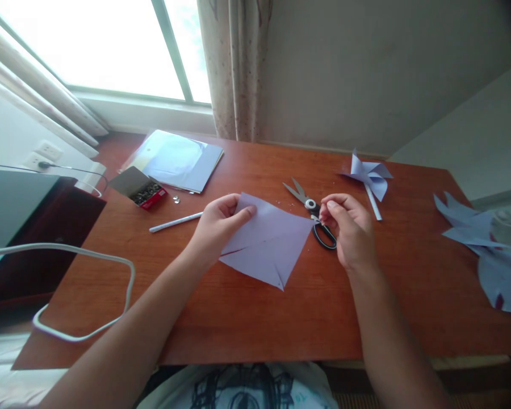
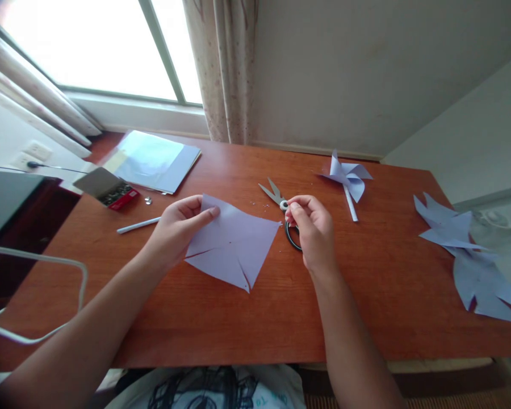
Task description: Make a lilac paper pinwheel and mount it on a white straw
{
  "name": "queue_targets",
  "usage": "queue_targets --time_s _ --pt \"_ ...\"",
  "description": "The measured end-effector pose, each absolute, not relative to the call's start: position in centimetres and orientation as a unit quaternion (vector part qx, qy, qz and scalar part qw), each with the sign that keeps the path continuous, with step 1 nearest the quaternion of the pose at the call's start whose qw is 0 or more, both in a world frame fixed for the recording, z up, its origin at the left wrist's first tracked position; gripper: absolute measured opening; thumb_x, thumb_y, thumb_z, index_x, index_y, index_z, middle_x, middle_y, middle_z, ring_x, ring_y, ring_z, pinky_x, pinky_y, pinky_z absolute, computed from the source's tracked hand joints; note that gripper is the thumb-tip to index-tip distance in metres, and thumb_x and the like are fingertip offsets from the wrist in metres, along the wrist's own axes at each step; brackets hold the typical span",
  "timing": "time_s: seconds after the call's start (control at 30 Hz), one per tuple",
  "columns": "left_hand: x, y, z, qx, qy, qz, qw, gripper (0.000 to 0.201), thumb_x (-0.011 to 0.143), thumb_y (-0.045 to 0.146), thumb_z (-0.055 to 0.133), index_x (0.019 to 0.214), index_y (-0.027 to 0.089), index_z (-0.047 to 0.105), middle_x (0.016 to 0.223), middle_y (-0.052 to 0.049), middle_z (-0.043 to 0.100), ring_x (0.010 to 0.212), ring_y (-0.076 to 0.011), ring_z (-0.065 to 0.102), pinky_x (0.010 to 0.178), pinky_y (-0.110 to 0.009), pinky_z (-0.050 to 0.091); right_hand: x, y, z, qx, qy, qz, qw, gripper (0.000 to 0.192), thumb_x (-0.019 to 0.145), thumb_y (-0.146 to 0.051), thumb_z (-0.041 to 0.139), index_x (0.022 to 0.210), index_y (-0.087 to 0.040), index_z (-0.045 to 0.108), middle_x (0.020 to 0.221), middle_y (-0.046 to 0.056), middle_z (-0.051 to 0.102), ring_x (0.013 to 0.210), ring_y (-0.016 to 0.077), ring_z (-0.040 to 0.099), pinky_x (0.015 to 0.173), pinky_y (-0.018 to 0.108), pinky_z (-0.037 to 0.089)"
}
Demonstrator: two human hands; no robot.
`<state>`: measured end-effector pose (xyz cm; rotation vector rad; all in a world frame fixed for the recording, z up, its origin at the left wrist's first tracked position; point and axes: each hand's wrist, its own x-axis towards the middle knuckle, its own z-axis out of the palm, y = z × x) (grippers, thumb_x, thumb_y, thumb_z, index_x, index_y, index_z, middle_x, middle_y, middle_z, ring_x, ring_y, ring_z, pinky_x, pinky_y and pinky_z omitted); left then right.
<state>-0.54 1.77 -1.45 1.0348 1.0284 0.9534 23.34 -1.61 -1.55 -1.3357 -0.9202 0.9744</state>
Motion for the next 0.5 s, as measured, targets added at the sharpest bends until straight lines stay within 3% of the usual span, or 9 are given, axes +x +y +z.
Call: queue_targets --time_s 0.17,0.33,0.5 --pt "-0.5 1.3 -1.4 0.665 0.429 0.286 0.540 0.019 0.085 0.032 0.068 0.076 0.016 0.064 0.068 0.001 0.060 0.061 -0.0122 0.052 0.051 -0.021 0.037 22.7 -2.1 -1.3 -0.564 -0.508 0.404 0.510 0.010 0.088 -0.031 0.068 0.090 -0.022 0.069 0.077 0.000 0.066 0.072 0.0147 0.062 0.067 0.028 0.050" --pt "-0.1 0.7 -1.4 0.735 0.400 0.242 0.491 0.015 0.085 0.026 0.065 0.073 0.017 0.060 0.065 0.004 0.052 0.061 -0.0107 0.046 0.053 -0.021 0.035 20.0 -3.1 -1.7 -0.538 -0.591 0.423 0.426 0.009 0.088 -0.031 0.069 0.092 -0.023 0.069 0.091 0.003 0.071 0.084 0.0188 0.067 0.074 0.031 0.055" --pt "0.1 0.8 -1.5 0.740 0.400 0.246 0.482 0.011 0.084 0.025 0.063 0.077 0.017 0.063 0.065 0.004 0.053 0.061 -0.0110 0.046 0.054 -0.021 0.035 19.5 -3.1 -2.4 -0.555 -0.585 0.399 0.436 0.009 0.085 -0.029 0.071 0.091 -0.023 0.067 0.089 0.003 0.069 0.081 0.0191 0.067 0.073 0.032 0.057"
